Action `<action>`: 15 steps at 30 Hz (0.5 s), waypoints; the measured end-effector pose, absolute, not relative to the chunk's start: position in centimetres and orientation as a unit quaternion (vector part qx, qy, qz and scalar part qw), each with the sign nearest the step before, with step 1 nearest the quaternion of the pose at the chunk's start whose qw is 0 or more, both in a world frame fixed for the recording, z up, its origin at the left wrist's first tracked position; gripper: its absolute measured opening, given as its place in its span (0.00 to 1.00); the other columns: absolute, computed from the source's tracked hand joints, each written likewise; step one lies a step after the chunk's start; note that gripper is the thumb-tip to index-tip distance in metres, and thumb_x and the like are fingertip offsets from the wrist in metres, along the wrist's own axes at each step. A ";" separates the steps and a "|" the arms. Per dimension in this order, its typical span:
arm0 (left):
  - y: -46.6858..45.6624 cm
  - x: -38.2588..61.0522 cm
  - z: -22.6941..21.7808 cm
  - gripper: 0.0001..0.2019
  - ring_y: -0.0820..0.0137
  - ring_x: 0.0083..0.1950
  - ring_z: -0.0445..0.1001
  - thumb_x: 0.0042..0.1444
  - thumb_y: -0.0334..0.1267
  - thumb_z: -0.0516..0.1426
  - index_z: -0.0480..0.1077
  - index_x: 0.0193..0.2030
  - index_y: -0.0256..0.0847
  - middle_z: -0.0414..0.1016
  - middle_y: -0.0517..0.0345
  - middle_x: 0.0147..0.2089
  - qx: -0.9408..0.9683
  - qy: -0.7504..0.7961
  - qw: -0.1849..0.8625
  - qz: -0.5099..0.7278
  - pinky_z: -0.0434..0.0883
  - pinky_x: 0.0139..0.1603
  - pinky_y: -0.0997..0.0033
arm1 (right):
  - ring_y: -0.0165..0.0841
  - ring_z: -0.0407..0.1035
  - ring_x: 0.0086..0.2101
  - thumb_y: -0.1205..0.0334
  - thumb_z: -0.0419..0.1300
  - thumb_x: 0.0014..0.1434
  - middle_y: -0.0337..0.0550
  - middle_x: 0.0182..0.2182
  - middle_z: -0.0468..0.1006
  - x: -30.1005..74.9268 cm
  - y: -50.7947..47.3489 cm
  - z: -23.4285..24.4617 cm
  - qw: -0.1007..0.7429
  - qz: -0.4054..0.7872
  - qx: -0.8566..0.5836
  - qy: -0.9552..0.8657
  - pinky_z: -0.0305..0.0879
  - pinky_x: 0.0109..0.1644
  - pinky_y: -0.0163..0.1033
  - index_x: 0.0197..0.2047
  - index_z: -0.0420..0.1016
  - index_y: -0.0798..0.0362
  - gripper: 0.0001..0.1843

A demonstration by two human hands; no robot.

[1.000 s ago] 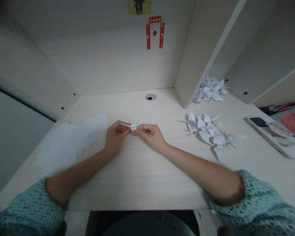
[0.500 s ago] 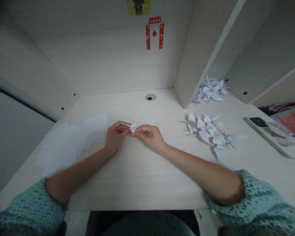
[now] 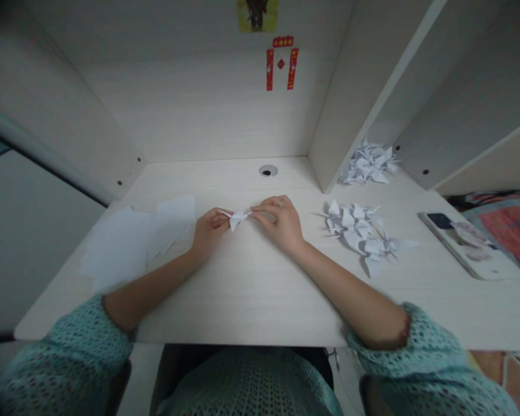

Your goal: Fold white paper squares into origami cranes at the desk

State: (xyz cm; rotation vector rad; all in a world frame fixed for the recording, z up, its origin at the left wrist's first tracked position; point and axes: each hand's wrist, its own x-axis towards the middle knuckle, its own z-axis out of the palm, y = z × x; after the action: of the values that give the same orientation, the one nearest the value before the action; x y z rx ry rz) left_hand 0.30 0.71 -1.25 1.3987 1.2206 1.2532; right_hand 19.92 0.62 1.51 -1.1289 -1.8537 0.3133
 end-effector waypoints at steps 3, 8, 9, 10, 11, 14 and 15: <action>0.5 0.4 -1.0 0.08 0.72 0.32 0.75 0.44 0.37 0.63 0.74 0.33 0.39 0.77 0.58 0.30 0.572 0.486 0.439 0.494 0.69 0.33 0.76 | 0.40 0.66 0.40 0.53 0.62 0.55 0.44 0.32 0.79 20.3 0.8 1.3 0.431 0.114 -0.465 -0.765 0.62 0.46 0.45 0.35 0.80 0.48 0.10; 0.2 0.6 -0.7 0.07 0.71 0.34 0.76 0.46 0.37 0.61 0.73 0.33 0.39 0.79 0.56 0.34 0.576 0.467 0.440 0.506 0.70 0.34 0.74 | 0.39 0.67 0.38 0.52 0.63 0.54 0.43 0.32 0.79 20.8 0.6 2.4 0.393 0.128 -0.448 -0.793 0.61 0.46 0.46 0.34 0.80 0.47 0.09; 0.2 0.6 -0.7 0.07 0.71 0.34 0.76 0.46 0.37 0.61 0.73 0.33 0.39 0.79 0.56 0.34 0.578 0.464 0.441 0.507 0.70 0.34 0.74 | 0.39 0.67 0.38 0.52 0.63 0.53 0.43 0.32 0.79 20.9 0.6 2.6 0.388 0.133 -0.444 -0.797 0.61 0.46 0.46 0.34 0.79 0.47 0.09; 0.2 0.6 -0.7 0.07 0.71 0.34 0.77 0.46 0.37 0.61 0.73 0.33 0.39 0.79 0.56 0.34 0.579 0.462 0.441 0.507 0.70 0.34 0.74 | 0.39 0.68 0.38 0.52 0.63 0.54 0.43 0.32 0.79 21.0 0.7 2.8 0.384 0.135 -0.441 -0.800 0.61 0.46 0.46 0.33 0.79 0.47 0.09; 0.2 0.6 -0.6 0.07 0.71 0.34 0.77 0.46 0.36 0.61 0.72 0.33 0.39 0.79 0.56 0.34 0.581 0.462 0.440 0.506 0.70 0.34 0.74 | 0.39 0.68 0.38 0.52 0.62 0.54 0.43 0.32 0.79 21.1 0.7 3.0 0.381 0.135 -0.441 -0.801 0.61 0.47 0.46 0.33 0.79 0.48 0.09; 0.0 0.7 -0.5 0.06 0.70 0.35 0.77 0.46 0.36 0.61 0.72 0.33 0.40 0.79 0.57 0.34 0.589 0.463 0.438 0.497 0.71 0.35 0.73 | 0.38 0.67 0.38 0.54 0.61 0.55 0.43 0.32 0.79 21.4 0.8 3.2 0.368 0.133 -0.442 -0.807 0.60 0.48 0.47 0.32 0.78 0.49 0.08; 0.0 0.7 -0.4 0.06 0.70 0.36 0.77 0.46 0.36 0.61 0.73 0.33 0.40 0.79 0.57 0.34 0.593 0.463 0.439 0.492 0.71 0.36 0.73 | 0.38 0.67 0.38 0.55 0.61 0.55 0.43 0.32 0.79 21.6 0.8 3.3 0.358 0.134 -0.440 -0.812 0.59 0.48 0.47 0.31 0.77 0.49 0.08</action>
State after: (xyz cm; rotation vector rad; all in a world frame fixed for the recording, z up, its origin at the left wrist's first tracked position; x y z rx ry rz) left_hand 0.73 -0.03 -0.40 1.4733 1.1492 1.2214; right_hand 21.59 0.78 3.25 -1.1362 -2.0950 0.3460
